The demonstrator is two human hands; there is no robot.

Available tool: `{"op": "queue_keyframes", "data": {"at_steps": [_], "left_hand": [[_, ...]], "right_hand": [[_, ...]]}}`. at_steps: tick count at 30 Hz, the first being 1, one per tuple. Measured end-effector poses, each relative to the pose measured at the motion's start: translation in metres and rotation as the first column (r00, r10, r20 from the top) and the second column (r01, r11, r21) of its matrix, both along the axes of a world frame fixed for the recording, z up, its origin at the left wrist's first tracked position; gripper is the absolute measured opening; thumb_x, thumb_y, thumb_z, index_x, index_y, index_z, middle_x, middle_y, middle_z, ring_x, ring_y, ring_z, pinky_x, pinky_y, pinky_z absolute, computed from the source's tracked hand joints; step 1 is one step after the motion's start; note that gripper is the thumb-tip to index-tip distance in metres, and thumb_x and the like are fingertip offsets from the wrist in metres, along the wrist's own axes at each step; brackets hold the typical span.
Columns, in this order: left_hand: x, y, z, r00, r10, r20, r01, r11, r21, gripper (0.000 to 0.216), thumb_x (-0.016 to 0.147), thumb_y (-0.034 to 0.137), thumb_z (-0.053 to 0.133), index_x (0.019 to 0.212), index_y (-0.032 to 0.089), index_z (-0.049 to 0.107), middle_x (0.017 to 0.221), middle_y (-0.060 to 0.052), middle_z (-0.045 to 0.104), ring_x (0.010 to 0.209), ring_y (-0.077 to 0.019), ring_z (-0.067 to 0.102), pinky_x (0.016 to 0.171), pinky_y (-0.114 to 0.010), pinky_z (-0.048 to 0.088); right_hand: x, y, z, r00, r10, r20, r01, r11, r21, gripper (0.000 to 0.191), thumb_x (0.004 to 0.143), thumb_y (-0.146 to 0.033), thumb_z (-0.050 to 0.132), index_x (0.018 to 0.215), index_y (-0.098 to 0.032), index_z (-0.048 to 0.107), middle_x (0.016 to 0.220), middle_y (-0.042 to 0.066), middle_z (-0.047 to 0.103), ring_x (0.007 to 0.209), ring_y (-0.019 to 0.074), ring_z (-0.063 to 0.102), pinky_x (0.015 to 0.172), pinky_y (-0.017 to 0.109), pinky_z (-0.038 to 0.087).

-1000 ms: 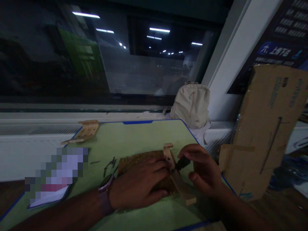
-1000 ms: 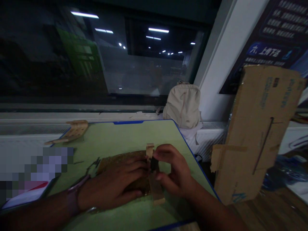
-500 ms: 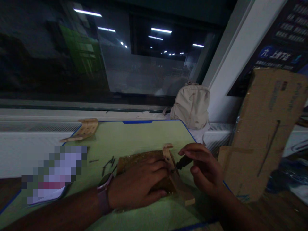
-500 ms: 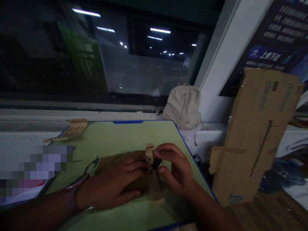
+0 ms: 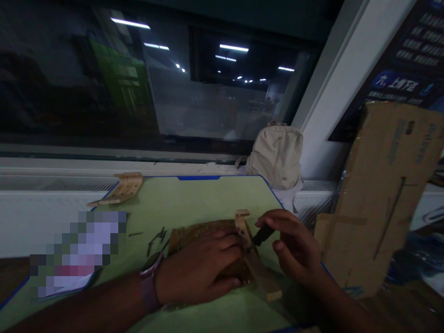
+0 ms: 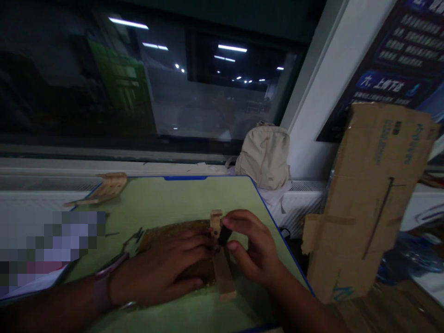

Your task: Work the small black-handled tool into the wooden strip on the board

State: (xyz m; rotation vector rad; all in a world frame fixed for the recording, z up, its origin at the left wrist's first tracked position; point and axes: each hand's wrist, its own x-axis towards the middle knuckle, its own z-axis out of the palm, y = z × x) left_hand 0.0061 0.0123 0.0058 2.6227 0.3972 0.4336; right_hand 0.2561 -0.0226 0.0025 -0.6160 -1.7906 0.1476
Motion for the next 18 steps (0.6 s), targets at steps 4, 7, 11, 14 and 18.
{"op": "queue_keyframes", "data": {"at_steps": [4, 7, 11, 14, 18], "left_hand": [[0.000, 0.001, -0.002, 1.000, -0.001, -0.012, 0.001, 1.000, 0.014, 0.037, 0.103, 0.035, 0.074, 0.134, 0.017, 0.066, 0.143, -0.015, 0.069, 0.141, -0.0343, 0.060, 0.125, -0.050, 0.045], [-0.001, 0.002, -0.005, 1.000, -0.007, -0.018, 0.007, 0.999, 0.033, 0.036, 0.104, 0.038, 0.072, 0.132, 0.017, 0.065, 0.142, -0.016, 0.069, 0.138, -0.0354, 0.061, 0.124, -0.052, 0.046], [-0.001, 0.004, -0.007, 1.000, -0.013, -0.013, 0.014, 0.999, 0.038, 0.040, 0.103, 0.038, 0.074, 0.134, 0.015, 0.065, 0.145, -0.016, 0.068, 0.138, -0.0358, 0.060, 0.124, -0.050, 0.046], [-0.001, 0.005, -0.007, 1.000, -0.015, 0.001, 0.015, 1.000, 0.026, 0.044, 0.102, 0.038, 0.074, 0.139, 0.016, 0.063, 0.148, -0.015, 0.067, 0.141, -0.0351, 0.060, 0.125, -0.049, 0.044], [-0.001, 0.004, -0.005, 1.000, -0.010, -0.011, 0.010, 1.000, 0.009, 0.043, 0.101, 0.037, 0.076, 0.138, 0.018, 0.063, 0.147, -0.013, 0.067, 0.140, -0.0337, 0.061, 0.126, -0.048, 0.043]], "right_hand": [[-0.005, -0.001, 0.000, 0.995, 0.070, -0.077, -0.076, 0.994, -0.076, 0.037, 0.106, -0.016, 0.063, 0.139, -0.032, 0.070, 0.113, 0.010, 0.082, 0.104, 0.0241, 0.082, 0.082, 0.042, 0.071], [-0.007, 0.001, 0.000, 0.986, 0.104, -0.134, -0.114, 0.991, -0.070, 0.035, 0.101, -0.011, 0.070, 0.130, -0.029, 0.072, 0.103, 0.008, 0.081, 0.093, 0.0220, 0.081, 0.072, 0.034, 0.068], [-0.004, 0.008, -0.002, 0.987, 0.057, -0.147, -0.054, 0.998, 0.018, 0.039, 0.093, -0.008, 0.079, 0.124, -0.030, 0.072, 0.091, 0.004, 0.076, 0.080, 0.0195, 0.075, 0.063, 0.030, 0.064], [-0.002, 0.010, -0.006, 0.995, 0.034, -0.095, -0.032, 0.999, 0.020, 0.036, 0.097, -0.017, 0.077, 0.130, -0.030, 0.070, 0.095, 0.005, 0.075, 0.083, 0.0211, 0.075, 0.066, 0.033, 0.065], [-0.004, 0.006, -0.008, 0.993, 0.093, -0.071, -0.100, 0.990, -0.100, 0.033, 0.109, -0.025, 0.059, 0.140, -0.030, 0.066, 0.116, 0.013, 0.079, 0.111, 0.0269, 0.079, 0.085, 0.043, 0.069]]}}
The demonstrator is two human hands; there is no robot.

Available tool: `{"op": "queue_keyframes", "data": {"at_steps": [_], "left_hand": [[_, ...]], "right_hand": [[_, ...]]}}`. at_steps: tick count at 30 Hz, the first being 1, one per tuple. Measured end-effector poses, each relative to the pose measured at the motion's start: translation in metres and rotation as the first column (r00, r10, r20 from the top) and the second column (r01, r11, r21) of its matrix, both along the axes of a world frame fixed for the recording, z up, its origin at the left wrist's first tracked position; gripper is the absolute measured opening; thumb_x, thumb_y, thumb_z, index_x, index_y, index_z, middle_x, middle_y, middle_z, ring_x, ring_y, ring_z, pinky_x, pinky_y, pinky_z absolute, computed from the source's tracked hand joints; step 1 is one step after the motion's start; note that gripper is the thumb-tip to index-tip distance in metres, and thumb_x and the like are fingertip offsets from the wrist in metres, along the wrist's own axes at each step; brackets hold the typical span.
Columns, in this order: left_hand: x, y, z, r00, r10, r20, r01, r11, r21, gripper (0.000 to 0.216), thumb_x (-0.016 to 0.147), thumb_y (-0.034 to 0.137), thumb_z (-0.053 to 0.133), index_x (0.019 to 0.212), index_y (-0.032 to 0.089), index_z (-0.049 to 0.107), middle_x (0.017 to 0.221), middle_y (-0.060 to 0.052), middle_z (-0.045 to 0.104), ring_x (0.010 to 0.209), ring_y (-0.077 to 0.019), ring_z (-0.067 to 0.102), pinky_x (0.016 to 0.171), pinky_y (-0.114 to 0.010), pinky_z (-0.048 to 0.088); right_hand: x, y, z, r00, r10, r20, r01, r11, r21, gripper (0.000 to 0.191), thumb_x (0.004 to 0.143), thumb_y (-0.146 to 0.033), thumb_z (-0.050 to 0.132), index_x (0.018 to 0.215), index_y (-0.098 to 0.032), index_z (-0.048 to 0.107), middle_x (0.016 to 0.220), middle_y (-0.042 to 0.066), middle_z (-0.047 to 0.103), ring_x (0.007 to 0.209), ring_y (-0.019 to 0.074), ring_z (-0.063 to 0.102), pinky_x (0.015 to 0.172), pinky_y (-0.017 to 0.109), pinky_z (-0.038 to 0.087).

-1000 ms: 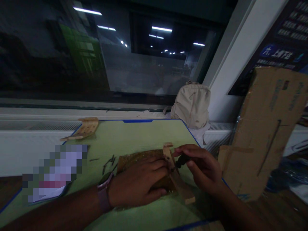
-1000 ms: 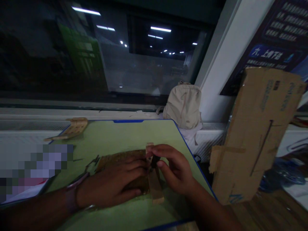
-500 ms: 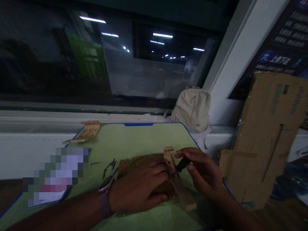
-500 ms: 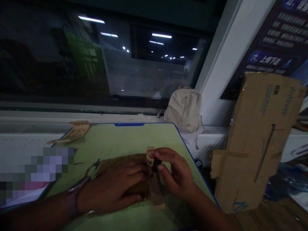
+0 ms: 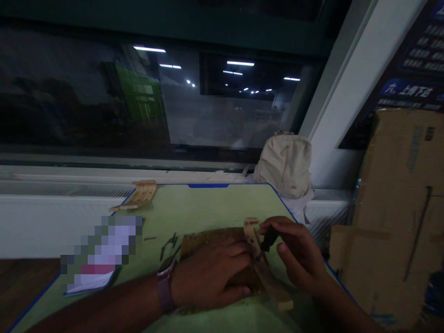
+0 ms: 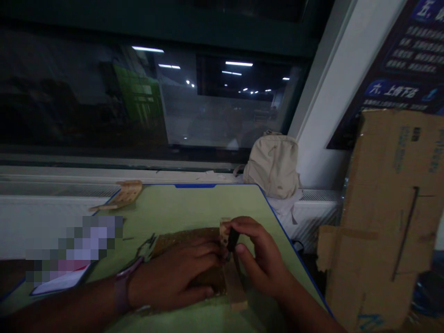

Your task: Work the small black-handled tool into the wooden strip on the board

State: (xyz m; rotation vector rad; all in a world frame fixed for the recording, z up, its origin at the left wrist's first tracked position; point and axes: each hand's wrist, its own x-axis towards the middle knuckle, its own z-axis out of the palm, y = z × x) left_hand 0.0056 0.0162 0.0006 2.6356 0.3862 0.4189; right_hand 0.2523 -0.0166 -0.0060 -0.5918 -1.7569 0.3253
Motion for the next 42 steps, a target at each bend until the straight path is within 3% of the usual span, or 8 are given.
{"op": "queue_keyframes", "data": {"at_steps": [6, 12, 16, 20, 25, 30, 33, 42], "left_hand": [[0.000, 0.000, -0.004, 1.000, 0.021, -0.001, -0.020, 0.999, 0.025, 0.037, 0.101, 0.039, 0.077, 0.128, 0.017, 0.066, 0.142, -0.013, 0.069, 0.137, -0.0339, 0.062, 0.125, -0.048, 0.045], [0.001, 0.000, -0.006, 1.000, 0.020, 0.013, -0.021, 0.999, 0.025, 0.041, 0.101, 0.038, 0.078, 0.134, 0.017, 0.066, 0.143, -0.014, 0.069, 0.136, -0.0338, 0.064, 0.123, -0.048, 0.047], [0.001, 0.000, -0.004, 1.000, 0.020, 0.017, -0.021, 0.999, 0.039, 0.040, 0.099, 0.037, 0.081, 0.130, 0.015, 0.068, 0.139, -0.014, 0.071, 0.132, -0.0332, 0.066, 0.122, -0.046, 0.048], [0.002, 0.000, -0.003, 0.999, -0.001, 0.036, -0.001, 0.999, 0.052, 0.043, 0.098, 0.036, 0.082, 0.132, 0.014, 0.067, 0.143, -0.015, 0.070, 0.138, -0.0339, 0.062, 0.125, -0.046, 0.045], [0.002, -0.001, -0.004, 1.000, 0.026, 0.016, -0.027, 0.998, 0.051, 0.040, 0.101, 0.039, 0.080, 0.131, 0.016, 0.068, 0.142, -0.014, 0.070, 0.136, -0.0338, 0.063, 0.124, -0.046, 0.045], [0.002, -0.001, -0.005, 0.999, 0.024, 0.022, -0.025, 0.999, 0.046, 0.039, 0.103, 0.042, 0.076, 0.132, 0.018, 0.066, 0.140, -0.013, 0.071, 0.132, -0.0338, 0.066, 0.122, -0.049, 0.048], [0.002, -0.001, -0.006, 0.999, 0.014, 0.037, -0.015, 0.999, 0.036, 0.036, 0.102, 0.039, 0.077, 0.128, 0.017, 0.067, 0.138, -0.013, 0.071, 0.132, -0.0332, 0.067, 0.121, -0.048, 0.049], [0.003, 0.000, -0.010, 0.998, 0.017, 0.063, -0.021, 0.998, 0.067, 0.036, 0.102, 0.041, 0.077, 0.128, 0.018, 0.067, 0.136, -0.013, 0.072, 0.130, -0.0333, 0.066, 0.118, -0.048, 0.049]], "right_hand": [[-0.003, -0.001, 0.003, 0.992, 0.038, -0.119, -0.046, 0.996, -0.071, 0.030, 0.105, -0.015, 0.066, 0.129, -0.033, 0.068, 0.106, 0.007, 0.077, 0.093, 0.0199, 0.080, 0.071, 0.030, 0.066], [-0.002, 0.001, 0.006, 0.998, -0.032, -0.060, 0.040, 0.992, 0.121, 0.027, 0.101, -0.025, 0.075, 0.127, -0.029, 0.073, 0.091, 0.005, 0.072, 0.082, 0.0208, 0.071, 0.064, 0.033, 0.062], [0.000, -0.005, 0.010, 0.998, 0.017, -0.064, -0.016, 1.000, 0.013, 0.025, 0.110, -0.028, 0.059, 0.131, -0.028, 0.074, 0.106, 0.011, 0.080, 0.097, 0.0243, 0.079, 0.076, 0.038, 0.067], [-0.001, -0.009, 0.015, 0.994, 0.082, -0.069, -0.088, 0.992, -0.093, 0.022, 0.107, -0.023, 0.065, 0.127, -0.032, 0.071, 0.100, 0.007, 0.081, 0.085, 0.0212, 0.079, 0.069, 0.033, 0.066], [0.000, -0.007, 0.014, 0.999, -0.033, -0.020, 0.035, 0.997, 0.076, 0.035, 0.099, -0.011, 0.072, 0.126, -0.033, 0.068, 0.087, 0.001, 0.069, 0.076, 0.0177, 0.070, 0.062, 0.029, 0.060], [0.006, -0.008, 0.011, 0.993, -0.062, 0.101, 0.053, 0.995, 0.084, 0.035, 0.110, -0.037, 0.057, 0.142, -0.027, 0.069, 0.110, 0.011, 0.077, 0.102, 0.0253, 0.076, 0.081, 0.042, 0.068], [0.007, -0.011, 0.011, 0.988, -0.065, 0.140, 0.060, 0.997, 0.037, 0.037, 0.113, -0.030, 0.052, 0.146, -0.030, 0.067, 0.116, 0.011, 0.082, 0.113, 0.0254, 0.078, 0.094, 0.044, 0.068], [0.000, -0.007, 0.013, 0.996, -0.065, -0.065, 0.069, 0.996, 0.063, 0.032, 0.099, -0.011, 0.072, 0.125, -0.030, 0.072, 0.093, 0.004, 0.072, 0.083, 0.0192, 0.072, 0.063, 0.028, 0.062]]}}
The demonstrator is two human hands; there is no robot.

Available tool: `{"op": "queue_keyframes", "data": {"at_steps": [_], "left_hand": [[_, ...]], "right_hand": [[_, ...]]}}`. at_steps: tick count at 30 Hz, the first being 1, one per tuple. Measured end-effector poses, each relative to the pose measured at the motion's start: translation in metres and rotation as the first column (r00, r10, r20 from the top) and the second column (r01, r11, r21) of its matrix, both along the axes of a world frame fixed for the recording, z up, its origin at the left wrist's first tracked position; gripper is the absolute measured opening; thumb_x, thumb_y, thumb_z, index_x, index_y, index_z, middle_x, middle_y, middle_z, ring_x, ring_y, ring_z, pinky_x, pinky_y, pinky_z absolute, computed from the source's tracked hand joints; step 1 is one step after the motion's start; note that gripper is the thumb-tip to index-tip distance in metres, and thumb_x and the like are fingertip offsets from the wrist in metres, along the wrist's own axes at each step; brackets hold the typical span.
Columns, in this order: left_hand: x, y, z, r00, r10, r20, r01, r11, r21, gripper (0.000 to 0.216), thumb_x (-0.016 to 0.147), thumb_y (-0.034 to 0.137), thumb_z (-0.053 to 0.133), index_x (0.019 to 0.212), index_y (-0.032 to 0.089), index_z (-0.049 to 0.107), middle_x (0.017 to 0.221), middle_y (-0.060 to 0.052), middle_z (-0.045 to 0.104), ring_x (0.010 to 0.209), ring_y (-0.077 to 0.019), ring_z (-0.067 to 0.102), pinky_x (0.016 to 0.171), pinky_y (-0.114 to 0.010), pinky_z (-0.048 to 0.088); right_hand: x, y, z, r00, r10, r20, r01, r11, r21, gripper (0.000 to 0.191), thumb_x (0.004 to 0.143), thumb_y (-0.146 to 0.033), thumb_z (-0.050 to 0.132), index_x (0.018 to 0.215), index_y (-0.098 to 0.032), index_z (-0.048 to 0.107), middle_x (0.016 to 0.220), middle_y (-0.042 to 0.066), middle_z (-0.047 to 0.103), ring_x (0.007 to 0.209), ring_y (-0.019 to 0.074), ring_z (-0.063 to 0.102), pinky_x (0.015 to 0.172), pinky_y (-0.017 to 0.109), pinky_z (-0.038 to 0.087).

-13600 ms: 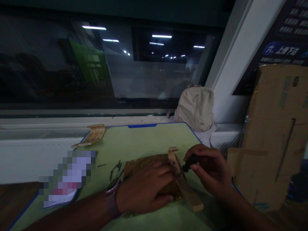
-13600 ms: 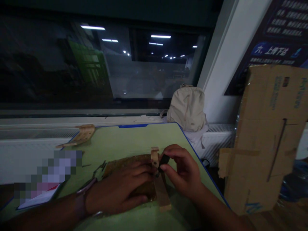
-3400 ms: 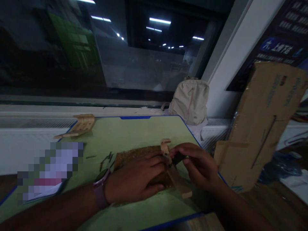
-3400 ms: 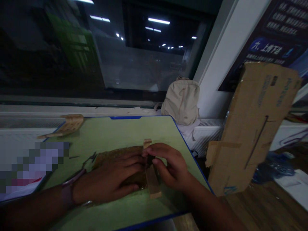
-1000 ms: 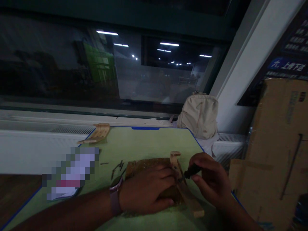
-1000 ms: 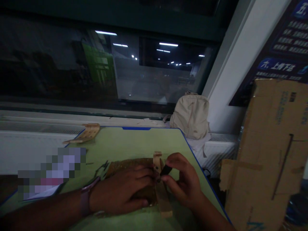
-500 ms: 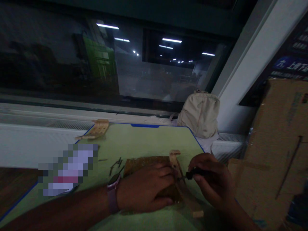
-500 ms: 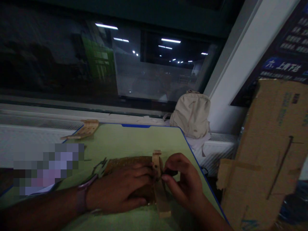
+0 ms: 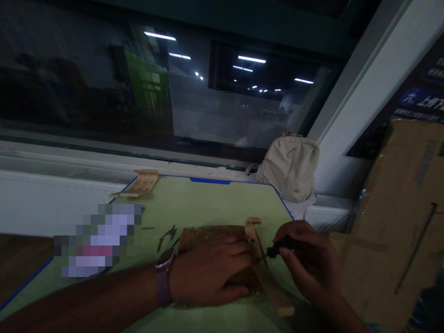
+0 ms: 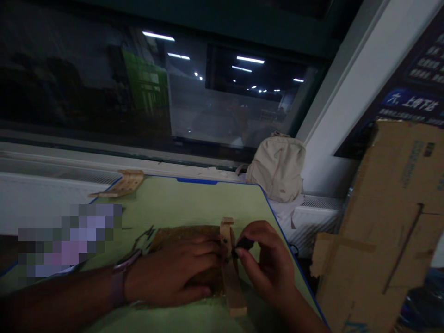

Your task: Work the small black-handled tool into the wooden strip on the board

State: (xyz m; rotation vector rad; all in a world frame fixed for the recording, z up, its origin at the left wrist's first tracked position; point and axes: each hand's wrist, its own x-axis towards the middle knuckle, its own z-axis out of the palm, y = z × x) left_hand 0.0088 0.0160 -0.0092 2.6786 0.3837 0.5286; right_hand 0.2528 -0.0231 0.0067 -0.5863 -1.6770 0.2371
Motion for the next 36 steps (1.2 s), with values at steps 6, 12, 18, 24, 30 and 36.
{"op": "queue_keyframes", "data": {"at_steps": [6, 12, 18, 24, 30, 36], "left_hand": [[0.0007, -0.0002, 0.0030, 1.000, -0.004, -0.012, 0.003, 0.999, -0.049, 0.037, 0.101, 0.038, 0.079, 0.129, 0.018, 0.067, 0.138, -0.013, 0.072, 0.129, -0.0331, 0.067, 0.116, -0.045, 0.050], [0.0007, 0.0003, 0.0008, 1.000, -0.002, -0.021, 0.001, 1.000, -0.028, 0.036, 0.100, 0.039, 0.080, 0.126, 0.018, 0.067, 0.138, -0.013, 0.072, 0.128, -0.0334, 0.068, 0.116, -0.046, 0.051], [0.0008, 0.0008, 0.0043, 1.000, -0.006, -0.029, 0.006, 1.000, -0.013, 0.035, 0.100, 0.038, 0.080, 0.125, 0.018, 0.067, 0.136, -0.013, 0.072, 0.130, -0.0332, 0.066, 0.118, -0.046, 0.050], [-0.0008, 0.0007, 0.0071, 0.999, -0.032, -0.017, 0.031, 0.998, -0.051, 0.035, 0.102, 0.034, 0.075, 0.131, 0.016, 0.065, 0.147, -0.016, 0.067, 0.138, -0.0356, 0.062, 0.123, -0.052, 0.047], [-0.0022, -0.0015, 0.0072, 0.999, -0.003, -0.043, 0.001, 0.998, -0.056, 0.032, 0.102, 0.036, 0.075, 0.127, 0.018, 0.066, 0.138, -0.014, 0.070, 0.131, -0.0356, 0.065, 0.118, -0.052, 0.050], [-0.0016, -0.0024, 0.0067, 0.999, 0.000, -0.041, -0.002, 0.998, -0.064, 0.035, 0.101, 0.035, 0.076, 0.130, 0.018, 0.066, 0.143, -0.014, 0.069, 0.137, -0.0350, 0.061, 0.122, -0.050, 0.046]], "right_hand": [[0.0021, 0.0010, -0.0036, 0.999, -0.036, 0.018, 0.037, 0.999, -0.022, 0.023, 0.107, -0.028, 0.064, 0.128, -0.028, 0.074, 0.106, 0.010, 0.074, 0.096, 0.0242, 0.075, 0.071, 0.037, 0.065], [0.0032, 0.0001, -0.0066, 1.000, -0.022, -0.021, 0.020, 0.996, -0.088, 0.024, 0.104, -0.018, 0.068, 0.124, -0.030, 0.076, 0.105, 0.008, 0.080, 0.096, 0.0227, 0.079, 0.074, 0.035, 0.067], [0.0035, 0.0034, -0.0049, 0.998, -0.062, -0.031, 0.062, 0.998, 0.010, 0.030, 0.098, -0.011, 0.073, 0.121, -0.030, 0.071, 0.093, 0.004, 0.071, 0.084, 0.0205, 0.071, 0.066, 0.033, 0.063], [0.0035, 0.0020, -0.0046, 0.998, -0.040, 0.043, 0.041, 0.999, -0.025, 0.026, 0.110, -0.035, 0.057, 0.127, -0.027, 0.074, 0.102, 0.010, 0.079, 0.096, 0.0264, 0.078, 0.069, 0.040, 0.067], [0.0012, -0.0014, -0.0041, 0.999, 0.040, -0.036, -0.044, 0.989, -0.142, 0.021, 0.106, -0.025, 0.067, 0.125, -0.029, 0.076, 0.105, 0.009, 0.084, 0.095, 0.0230, 0.083, 0.072, 0.035, 0.069], [0.0041, 0.0038, 0.0010, 0.999, -0.016, -0.051, 0.014, 0.999, -0.039, 0.025, 0.095, -0.014, 0.079, 0.113, -0.030, 0.071, 0.091, 0.003, 0.074, 0.080, 0.0196, 0.075, 0.061, 0.030, 0.062]]}}
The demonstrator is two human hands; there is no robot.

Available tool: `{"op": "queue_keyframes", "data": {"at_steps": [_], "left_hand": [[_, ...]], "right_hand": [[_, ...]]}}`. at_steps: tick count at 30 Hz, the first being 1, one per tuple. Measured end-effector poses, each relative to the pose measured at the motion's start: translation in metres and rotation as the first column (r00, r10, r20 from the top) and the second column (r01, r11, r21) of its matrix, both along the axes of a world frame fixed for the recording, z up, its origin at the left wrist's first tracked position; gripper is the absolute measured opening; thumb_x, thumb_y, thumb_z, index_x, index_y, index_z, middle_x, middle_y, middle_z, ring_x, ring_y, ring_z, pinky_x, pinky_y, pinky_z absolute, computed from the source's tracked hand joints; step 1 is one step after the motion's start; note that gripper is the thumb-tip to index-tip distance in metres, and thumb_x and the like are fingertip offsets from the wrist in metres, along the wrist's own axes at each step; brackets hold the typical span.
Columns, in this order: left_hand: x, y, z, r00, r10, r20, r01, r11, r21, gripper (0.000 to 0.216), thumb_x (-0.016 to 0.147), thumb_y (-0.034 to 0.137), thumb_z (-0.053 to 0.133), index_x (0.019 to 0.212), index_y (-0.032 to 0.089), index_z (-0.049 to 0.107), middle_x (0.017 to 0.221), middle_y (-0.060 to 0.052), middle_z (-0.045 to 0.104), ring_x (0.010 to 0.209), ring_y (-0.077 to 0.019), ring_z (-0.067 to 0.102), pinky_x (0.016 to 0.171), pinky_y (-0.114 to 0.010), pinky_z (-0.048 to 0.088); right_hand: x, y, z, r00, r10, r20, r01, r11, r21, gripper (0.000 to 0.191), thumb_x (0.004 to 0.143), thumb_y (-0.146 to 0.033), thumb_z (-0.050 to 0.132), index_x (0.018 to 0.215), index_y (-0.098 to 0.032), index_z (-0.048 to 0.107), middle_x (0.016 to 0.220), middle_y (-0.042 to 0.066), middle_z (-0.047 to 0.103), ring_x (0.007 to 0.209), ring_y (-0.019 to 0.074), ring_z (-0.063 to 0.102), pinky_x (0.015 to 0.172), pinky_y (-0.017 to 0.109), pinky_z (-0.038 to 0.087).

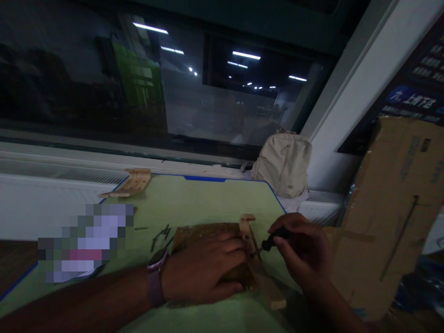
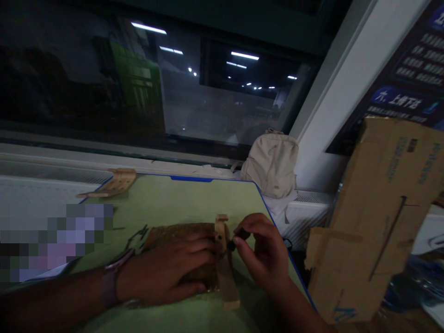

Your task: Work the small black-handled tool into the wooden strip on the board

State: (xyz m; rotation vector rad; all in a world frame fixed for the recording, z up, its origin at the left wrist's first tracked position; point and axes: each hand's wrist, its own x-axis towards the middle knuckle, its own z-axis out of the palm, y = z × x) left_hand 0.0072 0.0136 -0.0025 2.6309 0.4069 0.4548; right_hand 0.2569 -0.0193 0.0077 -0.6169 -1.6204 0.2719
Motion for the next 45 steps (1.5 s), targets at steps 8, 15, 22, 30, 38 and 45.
{"op": "queue_keyframes", "data": {"at_steps": [8, 15, 22, 30, 38, 45], "left_hand": [[0.002, 0.001, 0.000, 1.000, -0.004, -0.008, 0.004, 1.000, 0.012, 0.037, 0.100, 0.035, 0.078, 0.131, 0.017, 0.066, 0.141, -0.014, 0.070, 0.133, -0.0350, 0.064, 0.120, -0.050, 0.048], [0.000, 0.001, -0.002, 1.000, -0.015, 0.011, 0.015, 1.000, 0.006, 0.041, 0.102, 0.037, 0.076, 0.136, 0.018, 0.064, 0.146, -0.014, 0.067, 0.139, -0.0351, 0.061, 0.123, -0.051, 0.046], [0.000, 0.001, -0.002, 0.999, 0.016, -0.030, -0.015, 1.000, 0.016, 0.038, 0.101, 0.039, 0.078, 0.130, 0.018, 0.066, 0.142, -0.014, 0.069, 0.133, -0.0353, 0.064, 0.120, -0.049, 0.048], [-0.001, 0.002, 0.004, 0.999, -0.010, -0.034, 0.009, 1.000, -0.019, 0.039, 0.101, 0.036, 0.075, 0.134, 0.019, 0.064, 0.146, -0.014, 0.066, 0.142, -0.0344, 0.058, 0.127, -0.049, 0.041], [-0.001, 0.002, 0.004, 0.999, -0.014, -0.045, 0.013, 1.000, -0.011, 0.041, 0.101, 0.034, 0.077, 0.136, 0.015, 0.064, 0.148, -0.016, 0.066, 0.143, -0.0349, 0.058, 0.127, -0.050, 0.042], [-0.001, 0.001, 0.006, 0.999, -0.016, -0.028, 0.016, 1.000, -0.004, 0.037, 0.101, 0.032, 0.076, 0.133, 0.015, 0.066, 0.145, -0.015, 0.068, 0.144, -0.0350, 0.058, 0.127, -0.051, 0.043]], "right_hand": [[-0.003, -0.003, -0.003, 0.998, -0.001, 0.063, 0.002, 1.000, -0.010, 0.018, 0.109, -0.029, 0.061, 0.121, -0.027, 0.075, 0.104, 0.010, 0.081, 0.096, 0.0244, 0.080, 0.074, 0.040, 0.068], [-0.004, 0.000, 0.001, 0.997, 0.070, -0.013, -0.070, 0.997, -0.020, 0.022, 0.099, -0.021, 0.078, 0.118, -0.030, 0.071, 0.091, 0.004, 0.074, 0.078, 0.0196, 0.075, 0.058, 0.029, 0.063], [-0.003, -0.003, -0.002, 0.996, 0.068, 0.065, -0.069, 0.998, 0.011, 0.023, 0.107, -0.031, 0.065, 0.127, -0.027, 0.075, 0.101, 0.011, 0.078, 0.093, 0.0254, 0.078, 0.070, 0.040, 0.067], [-0.009, 0.003, -0.005, 0.985, 0.154, -0.072, -0.159, 0.986, -0.059, 0.026, 0.103, -0.020, 0.071, 0.125, -0.032, 0.070, 0.097, 0.004, 0.073, 0.085, 0.0189, 0.075, 0.064, 0.029, 0.061], [-0.006, 0.002, -0.005, 0.997, 0.030, 0.070, -0.034, 0.998, 0.046, 0.027, 0.106, -0.040, 0.066, 0.129, -0.028, 0.076, 0.101, 0.010, 0.075, 0.095, 0.0254, 0.074, 0.074, 0.040, 0.065], [-0.009, -0.002, -0.003, 0.987, 0.160, 0.009, -0.159, 0.985, -0.071, 0.027, 0.105, -0.022, 0.068, 0.130, -0.032, 0.073, 0.102, 0.008, 0.080, 0.093, 0.0226, 0.080, 0.069, 0.033, 0.066]]}}
